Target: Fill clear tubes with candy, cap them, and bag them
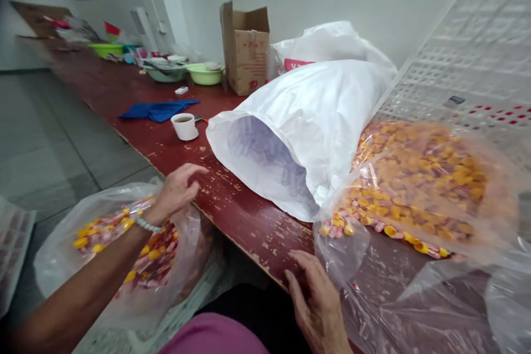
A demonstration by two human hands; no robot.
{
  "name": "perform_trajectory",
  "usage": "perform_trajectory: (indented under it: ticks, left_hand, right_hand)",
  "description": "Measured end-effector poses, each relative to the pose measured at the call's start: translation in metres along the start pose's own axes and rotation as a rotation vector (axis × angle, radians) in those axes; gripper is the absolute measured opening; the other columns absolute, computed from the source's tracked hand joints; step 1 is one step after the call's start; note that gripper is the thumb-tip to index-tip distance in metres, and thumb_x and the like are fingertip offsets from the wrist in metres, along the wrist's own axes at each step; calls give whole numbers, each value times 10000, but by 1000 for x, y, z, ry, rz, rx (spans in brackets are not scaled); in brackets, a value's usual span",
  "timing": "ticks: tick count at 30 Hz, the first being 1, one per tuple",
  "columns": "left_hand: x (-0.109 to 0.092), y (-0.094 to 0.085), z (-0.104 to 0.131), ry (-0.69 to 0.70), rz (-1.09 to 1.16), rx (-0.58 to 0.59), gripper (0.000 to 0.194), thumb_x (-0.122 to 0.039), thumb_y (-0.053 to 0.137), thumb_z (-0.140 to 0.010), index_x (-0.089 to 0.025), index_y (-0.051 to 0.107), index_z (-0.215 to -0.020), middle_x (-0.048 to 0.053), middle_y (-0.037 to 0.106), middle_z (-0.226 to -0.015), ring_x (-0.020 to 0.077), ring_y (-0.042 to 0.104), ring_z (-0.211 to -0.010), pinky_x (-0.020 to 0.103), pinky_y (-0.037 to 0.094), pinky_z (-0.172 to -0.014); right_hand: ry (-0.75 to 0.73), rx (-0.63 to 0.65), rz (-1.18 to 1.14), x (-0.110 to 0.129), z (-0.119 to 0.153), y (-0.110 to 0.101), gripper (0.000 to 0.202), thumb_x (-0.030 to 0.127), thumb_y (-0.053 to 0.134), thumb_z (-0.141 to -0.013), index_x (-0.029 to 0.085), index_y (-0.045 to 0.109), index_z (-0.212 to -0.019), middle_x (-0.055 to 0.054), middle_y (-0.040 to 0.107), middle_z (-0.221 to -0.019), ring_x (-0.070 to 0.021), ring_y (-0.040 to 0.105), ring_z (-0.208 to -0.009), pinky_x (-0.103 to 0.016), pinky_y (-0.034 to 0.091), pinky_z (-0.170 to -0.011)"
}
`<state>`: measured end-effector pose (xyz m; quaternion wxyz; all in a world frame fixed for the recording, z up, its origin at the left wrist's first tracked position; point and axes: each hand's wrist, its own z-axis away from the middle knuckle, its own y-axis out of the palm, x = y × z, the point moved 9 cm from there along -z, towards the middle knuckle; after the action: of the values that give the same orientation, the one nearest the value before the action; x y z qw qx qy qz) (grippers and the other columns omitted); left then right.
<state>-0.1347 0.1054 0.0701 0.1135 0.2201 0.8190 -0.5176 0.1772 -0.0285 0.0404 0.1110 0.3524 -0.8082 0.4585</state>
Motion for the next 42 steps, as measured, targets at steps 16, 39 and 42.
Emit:
perform_trajectory:
  ticks: [16, 39, 42]
  left_hand:
    - [-67, 186, -161, -367, 30, 254, 837, -496, 564, -756, 37, 241, -1315, 353, 346, -1272, 455, 396, -1174, 473, 339, -871]
    - [-100, 169, -57, 118, -147, 270, 403, -219, 493, -783, -238, 525, -1184, 97, 524, -1106, 284, 454, -1036, 413, 382, -880]
    - [-102, 167, -50, 170, -119, 262, 458, -138, 483, -762, -246, 535, -1204, 82, 533, -1138, 256, 472, -1036, 385, 384, -910]
  right_hand:
    - [378, -97, -193, -68, 32, 8, 171, 309, 577, -838, 198, 658, -938, -71, 696, -905, -191, 677, -816, -281, 569, -754]
    - [188, -144, -73, -28, 10, 16, 211, 169, 471, -869, 208, 573, -1049, -76, 652, -982, -191, 637, -914, -329, 548, -798]
    - [167, -93, -91, -20, -12, 33, 283, 140, 456, -860, 210, 532, -1123, -92, 615, -1062, -196, 599, -994, -355, 526, -848]
